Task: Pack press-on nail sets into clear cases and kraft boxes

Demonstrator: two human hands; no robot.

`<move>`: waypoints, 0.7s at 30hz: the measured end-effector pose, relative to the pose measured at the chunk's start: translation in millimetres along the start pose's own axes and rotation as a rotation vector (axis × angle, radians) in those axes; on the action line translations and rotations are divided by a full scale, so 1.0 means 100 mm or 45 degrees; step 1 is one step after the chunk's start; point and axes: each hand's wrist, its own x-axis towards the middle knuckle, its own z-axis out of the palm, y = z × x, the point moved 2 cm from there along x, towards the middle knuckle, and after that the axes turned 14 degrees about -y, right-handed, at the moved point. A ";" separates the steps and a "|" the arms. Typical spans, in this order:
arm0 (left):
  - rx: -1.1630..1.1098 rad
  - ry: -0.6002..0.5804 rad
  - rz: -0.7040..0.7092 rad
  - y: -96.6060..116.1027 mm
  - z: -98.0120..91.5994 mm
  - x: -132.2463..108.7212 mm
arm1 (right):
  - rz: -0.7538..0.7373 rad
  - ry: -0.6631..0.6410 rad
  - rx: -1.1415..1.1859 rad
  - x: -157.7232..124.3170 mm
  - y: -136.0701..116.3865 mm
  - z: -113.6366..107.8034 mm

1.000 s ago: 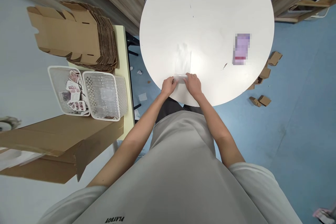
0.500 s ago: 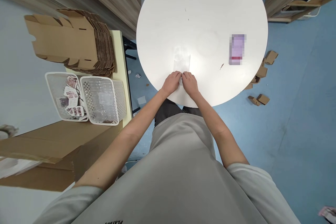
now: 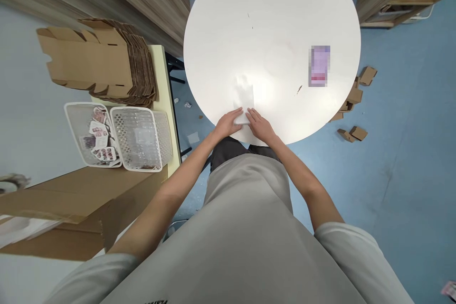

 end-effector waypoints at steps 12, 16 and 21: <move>-0.349 0.103 -0.298 0.07 -0.24 0.00 | 0.237 0.027 0.091 0.16 -0.12 -0.43; -0.265 0.181 -0.430 0.03 -0.32 0.19 | 0.277 0.104 0.042 0.41 -0.06 -0.55; -0.193 0.338 -0.588 -0.03 -0.28 0.30 | 0.379 0.211 0.017 0.63 0.01 -0.62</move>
